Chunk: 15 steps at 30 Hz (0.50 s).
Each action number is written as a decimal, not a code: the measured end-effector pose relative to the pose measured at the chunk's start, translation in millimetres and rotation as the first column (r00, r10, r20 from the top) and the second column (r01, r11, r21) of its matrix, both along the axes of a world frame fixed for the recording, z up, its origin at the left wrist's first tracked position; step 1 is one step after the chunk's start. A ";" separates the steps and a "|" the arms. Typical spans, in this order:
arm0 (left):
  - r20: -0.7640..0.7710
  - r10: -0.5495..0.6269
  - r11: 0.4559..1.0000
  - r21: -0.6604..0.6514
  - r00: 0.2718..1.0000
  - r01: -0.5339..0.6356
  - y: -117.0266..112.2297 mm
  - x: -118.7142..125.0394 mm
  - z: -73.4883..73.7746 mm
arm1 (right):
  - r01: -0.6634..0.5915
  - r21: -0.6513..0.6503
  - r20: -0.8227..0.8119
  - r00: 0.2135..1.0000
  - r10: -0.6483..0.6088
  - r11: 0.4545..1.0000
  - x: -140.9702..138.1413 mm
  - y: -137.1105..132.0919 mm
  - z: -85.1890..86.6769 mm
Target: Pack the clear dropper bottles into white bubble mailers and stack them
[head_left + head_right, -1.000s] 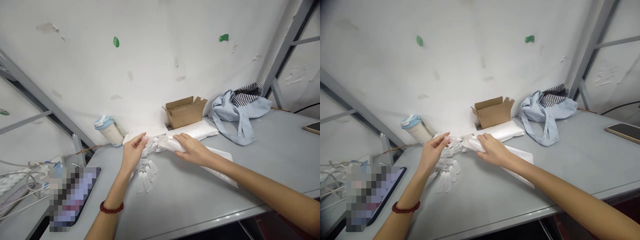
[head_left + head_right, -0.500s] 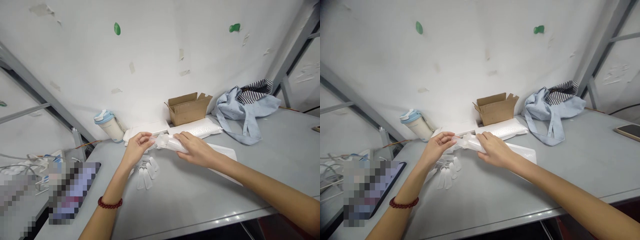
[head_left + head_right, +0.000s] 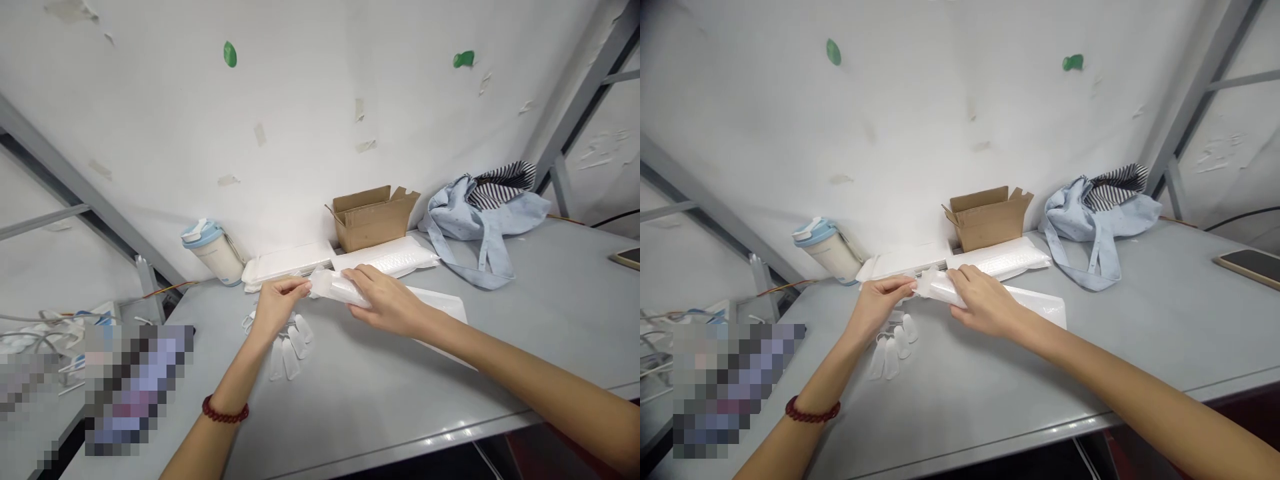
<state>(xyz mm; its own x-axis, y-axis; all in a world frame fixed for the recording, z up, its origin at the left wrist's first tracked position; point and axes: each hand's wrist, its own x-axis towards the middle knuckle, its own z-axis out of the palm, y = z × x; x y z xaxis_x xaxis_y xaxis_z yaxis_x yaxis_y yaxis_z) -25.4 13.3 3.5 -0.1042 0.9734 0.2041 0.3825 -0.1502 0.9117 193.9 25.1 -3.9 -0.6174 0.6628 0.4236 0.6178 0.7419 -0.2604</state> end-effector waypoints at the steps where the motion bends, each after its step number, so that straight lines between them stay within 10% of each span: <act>1: -0.040 -0.015 1.000 0.016 0.999 0.016 -1.2 3.0 -1.1 | 0.001 -0.001 -0.004 1.000 -0.001 1.000 0.1 0.2 0.1; 8: -0.306 -0.144 0.975 0.117 0.941 0.187 -14.5 23.1 0.7 | -0.017 0.009 -0.027 0.999 0.017 1.000 -0.4 -0.2 -0.9; 15: -0.364 -0.089 0.993 0.040 0.927 0.111 -18.6 -15.7 30.8 | 0.032 -0.001 -0.033 0.999 -0.032 0.999 0.1 1.2 4.8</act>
